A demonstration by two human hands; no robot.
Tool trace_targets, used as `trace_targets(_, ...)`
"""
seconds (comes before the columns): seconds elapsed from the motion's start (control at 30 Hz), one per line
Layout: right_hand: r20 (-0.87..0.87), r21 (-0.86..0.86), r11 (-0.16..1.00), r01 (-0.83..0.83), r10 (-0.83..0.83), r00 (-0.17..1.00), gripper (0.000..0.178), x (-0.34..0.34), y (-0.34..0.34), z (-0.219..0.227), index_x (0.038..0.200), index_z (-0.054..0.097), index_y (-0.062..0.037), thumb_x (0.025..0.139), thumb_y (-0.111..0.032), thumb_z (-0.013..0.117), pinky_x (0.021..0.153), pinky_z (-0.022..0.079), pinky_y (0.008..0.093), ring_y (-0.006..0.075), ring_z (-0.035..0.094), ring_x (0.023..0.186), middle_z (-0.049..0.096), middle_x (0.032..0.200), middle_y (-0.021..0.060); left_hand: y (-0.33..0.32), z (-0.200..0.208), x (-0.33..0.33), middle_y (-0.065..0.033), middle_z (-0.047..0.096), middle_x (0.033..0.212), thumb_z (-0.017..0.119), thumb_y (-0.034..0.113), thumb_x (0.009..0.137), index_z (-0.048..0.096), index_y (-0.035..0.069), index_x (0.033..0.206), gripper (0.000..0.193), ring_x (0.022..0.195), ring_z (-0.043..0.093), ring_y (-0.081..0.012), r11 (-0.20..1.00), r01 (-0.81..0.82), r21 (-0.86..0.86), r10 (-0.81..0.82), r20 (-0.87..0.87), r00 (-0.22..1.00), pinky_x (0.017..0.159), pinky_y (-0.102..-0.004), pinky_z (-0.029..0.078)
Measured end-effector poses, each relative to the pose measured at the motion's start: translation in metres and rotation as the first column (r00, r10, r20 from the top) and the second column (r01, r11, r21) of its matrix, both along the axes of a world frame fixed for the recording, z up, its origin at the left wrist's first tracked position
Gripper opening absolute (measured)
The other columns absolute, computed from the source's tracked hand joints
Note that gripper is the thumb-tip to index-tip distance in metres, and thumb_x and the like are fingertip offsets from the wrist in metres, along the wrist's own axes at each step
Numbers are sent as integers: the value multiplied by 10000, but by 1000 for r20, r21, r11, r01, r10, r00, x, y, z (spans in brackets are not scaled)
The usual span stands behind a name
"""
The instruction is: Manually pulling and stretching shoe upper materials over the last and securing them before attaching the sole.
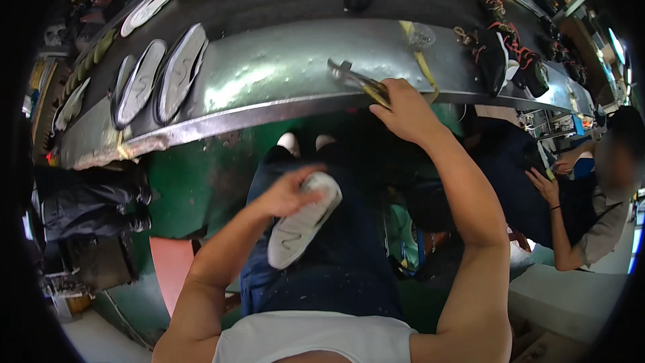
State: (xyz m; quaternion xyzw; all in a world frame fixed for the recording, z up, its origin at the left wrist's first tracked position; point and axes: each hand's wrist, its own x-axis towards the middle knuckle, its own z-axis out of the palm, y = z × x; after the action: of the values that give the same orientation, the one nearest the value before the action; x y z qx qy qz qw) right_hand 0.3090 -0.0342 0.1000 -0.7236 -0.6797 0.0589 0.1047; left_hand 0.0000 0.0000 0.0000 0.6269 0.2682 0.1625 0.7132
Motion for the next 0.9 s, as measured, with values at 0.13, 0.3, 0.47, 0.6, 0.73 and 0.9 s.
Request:
trace_targets(0.13,-776,-52,999,-5,-37,629,330,-44,-113,-1,1214,551,19,978,-203,615,828,493,312,178,619,887,633,953,82,-77,25,-37,-46,582,1257,725,112,928,364,110,1521,695,1162,541,-143,951,-263,-164,296,220,930,1012,-315,448)
trace_targets(0.3,-888,-374,903,-213,-283,363,367,-125,-196,-23,1284,553,34,1018,-219,552,760,499,274,103,594,793,665,994,75,-81,1,-66,-81,553,1293,679,203,977,368,172,1513,622,1192,526,-169,951,-218,-221,250,130,960,1040,-336,426)
trace_targets(0.47,-849,-498,777,-384,-348,397,421,-155,-198,-39,1338,523,42,1020,-230,558,766,507,279,118,622,875,661,1091,98,-74,5,-83,-223,431,1441,467,516,1036,378,170,1508,591,1359,390,-350,968,-156,198,189,-159,969,1150,-437,310)
trace_targets(0.6,-897,-430,845,-318,-361,256,337,-160,-198,-52,1220,610,7,1007,-253,579,729,500,283,117,598,769,659,933,34,-77,10,-77,-269,422,1405,454,522,1032,374,166,1510,601,1332,388,-413,894,-91,440,212,-234,949,1148,-469,305)
trace_targets(0.73,-894,-436,830,-348,-443,65,361,-153,-182,-44,1259,578,22,1017,-246,572,677,471,243,117,615,838,659,1024,66,-72,10,-68,-274,445,1348,481,534,1016,379,164,1507,623,1306,394,-445,863,-49,503,202,-255,946,1131,-489,324)
trace_targets(0.9,-862,-504,810,-299,-491,123,374,-145,-185,-44,1291,554,37,1015,-215,568,668,468,228,140,642,906,655,1081,90,-62,28,-57,-247,422,1371,509,453,1028,392,117,1500,591,1285,428,-373,793,133,594,159,-413,897,1120,-445,331)
